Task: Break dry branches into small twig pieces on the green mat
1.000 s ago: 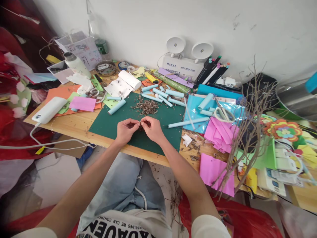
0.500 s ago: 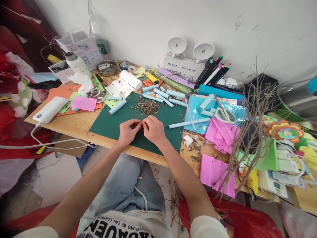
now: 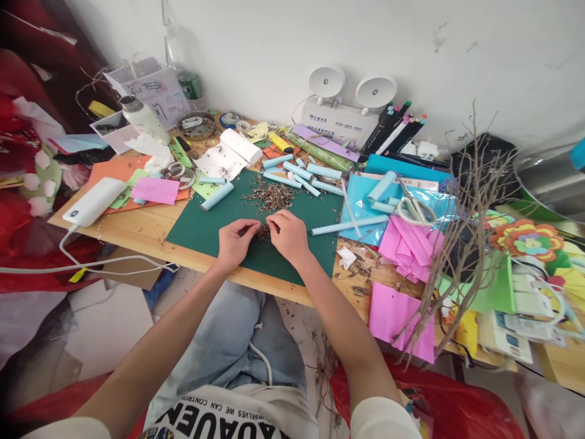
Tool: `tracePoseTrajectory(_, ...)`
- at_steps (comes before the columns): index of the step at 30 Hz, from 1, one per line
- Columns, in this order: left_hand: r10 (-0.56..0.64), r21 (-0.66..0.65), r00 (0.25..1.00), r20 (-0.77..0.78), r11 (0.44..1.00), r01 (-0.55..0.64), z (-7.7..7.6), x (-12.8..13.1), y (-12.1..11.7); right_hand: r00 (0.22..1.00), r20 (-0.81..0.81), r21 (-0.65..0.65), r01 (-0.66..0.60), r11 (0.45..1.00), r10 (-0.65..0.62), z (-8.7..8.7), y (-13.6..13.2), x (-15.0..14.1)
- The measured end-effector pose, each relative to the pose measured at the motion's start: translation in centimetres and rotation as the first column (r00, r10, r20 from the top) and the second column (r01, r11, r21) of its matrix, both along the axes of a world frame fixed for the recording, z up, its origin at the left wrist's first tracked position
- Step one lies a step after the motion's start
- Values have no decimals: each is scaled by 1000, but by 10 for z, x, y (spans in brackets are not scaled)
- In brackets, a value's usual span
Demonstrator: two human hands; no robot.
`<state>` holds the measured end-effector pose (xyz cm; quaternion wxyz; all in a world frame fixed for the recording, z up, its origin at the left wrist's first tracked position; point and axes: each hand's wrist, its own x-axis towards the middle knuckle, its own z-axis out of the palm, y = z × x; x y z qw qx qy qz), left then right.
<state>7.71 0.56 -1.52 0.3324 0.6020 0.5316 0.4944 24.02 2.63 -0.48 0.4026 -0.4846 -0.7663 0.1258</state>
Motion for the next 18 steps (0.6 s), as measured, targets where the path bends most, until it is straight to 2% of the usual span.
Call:
tracePoseTrajectory(2,32,-54,998,60,998,-28,-3,-1,3,995,-93,-25,-28,999,26,1,2,1)
tracePoseTrajectory(5,38,-92,994,106,995,-28,-6,-2,6,989,-139,-56,-55,997,47,6,1,-1)
tracePoseTrajectory(11,22,-105,985,168,994,-4,-1,0,6,985,-152,-97,-101,990,86,13,-1,-3)
tracePoseTrajectory(15,-11,-113,979,206,993,35,-1,0,6,982,-153,-72,-119,990,107,8,0,-3)
tracePoseTrajectory(18,-26,-98,982,186,994,45,-1,0,6,989,-79,-36,-127,991,124,5,0,-3)
